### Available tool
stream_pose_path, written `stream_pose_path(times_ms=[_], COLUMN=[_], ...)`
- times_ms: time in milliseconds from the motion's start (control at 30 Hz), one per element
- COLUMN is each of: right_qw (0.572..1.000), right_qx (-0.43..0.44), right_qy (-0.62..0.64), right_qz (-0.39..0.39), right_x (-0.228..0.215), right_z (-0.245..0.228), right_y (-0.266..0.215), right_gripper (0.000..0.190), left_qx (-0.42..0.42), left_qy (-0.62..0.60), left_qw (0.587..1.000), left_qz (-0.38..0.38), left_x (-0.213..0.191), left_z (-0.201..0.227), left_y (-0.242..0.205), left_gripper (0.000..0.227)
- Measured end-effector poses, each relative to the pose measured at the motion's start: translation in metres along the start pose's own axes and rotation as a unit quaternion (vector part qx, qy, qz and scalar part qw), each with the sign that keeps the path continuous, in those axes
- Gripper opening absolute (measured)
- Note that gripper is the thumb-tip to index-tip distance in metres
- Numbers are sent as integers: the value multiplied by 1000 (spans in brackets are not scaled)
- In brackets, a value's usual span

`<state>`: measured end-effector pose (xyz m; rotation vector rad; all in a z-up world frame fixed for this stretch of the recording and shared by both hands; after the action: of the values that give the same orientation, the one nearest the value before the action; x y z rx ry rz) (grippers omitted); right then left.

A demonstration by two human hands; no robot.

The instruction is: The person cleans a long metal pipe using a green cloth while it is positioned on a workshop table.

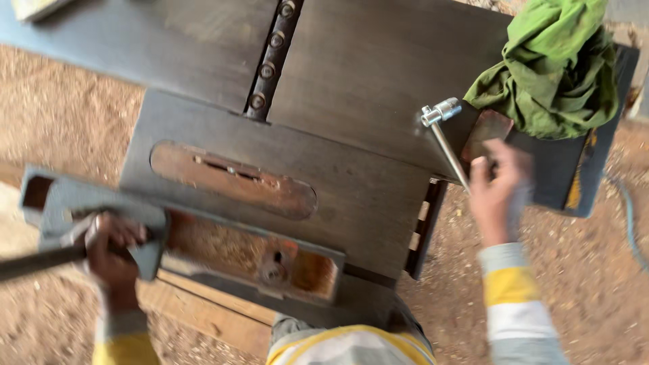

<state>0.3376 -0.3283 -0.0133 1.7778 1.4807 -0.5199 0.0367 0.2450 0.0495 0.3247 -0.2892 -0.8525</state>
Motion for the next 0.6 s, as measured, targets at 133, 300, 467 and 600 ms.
stream_pose_path(times_ms=[133, 300, 467, 600], right_qw=[989, 981, 972, 958], right_qx=[73, 96, 184, 255], right_qy=[-128, -165, -141, -122], right_qz=[-7, 27, 28, -42], right_x=[7, 31, 34, 34], right_z=[45, 46, 52, 52], right_y=[19, 15, 23, 38], right_gripper=[58, 59, 50, 46], left_qx=[31, 19, 0, 6], left_qy=[-1, -43, 2, 11], left_qw=[998, 992, 988, 985], left_qz=[48, 113, 153, 170], left_x=[-16, -31, -21, 17], left_z=[-17, -36, -45, -33], left_y=[-7, -14, -10, -2], left_gripper=[42, 43, 41, 32])
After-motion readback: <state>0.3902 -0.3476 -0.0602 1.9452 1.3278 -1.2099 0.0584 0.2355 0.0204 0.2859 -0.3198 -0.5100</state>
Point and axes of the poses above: each hand's wrist, its own y-axis towards the middle knuckle, its own x-axis out of the palm, z = x × y, the point moved 5 cm from there along y, towards the middle knuckle, and after that the axes turned 10 degrees about x, right-handed, at the moved point
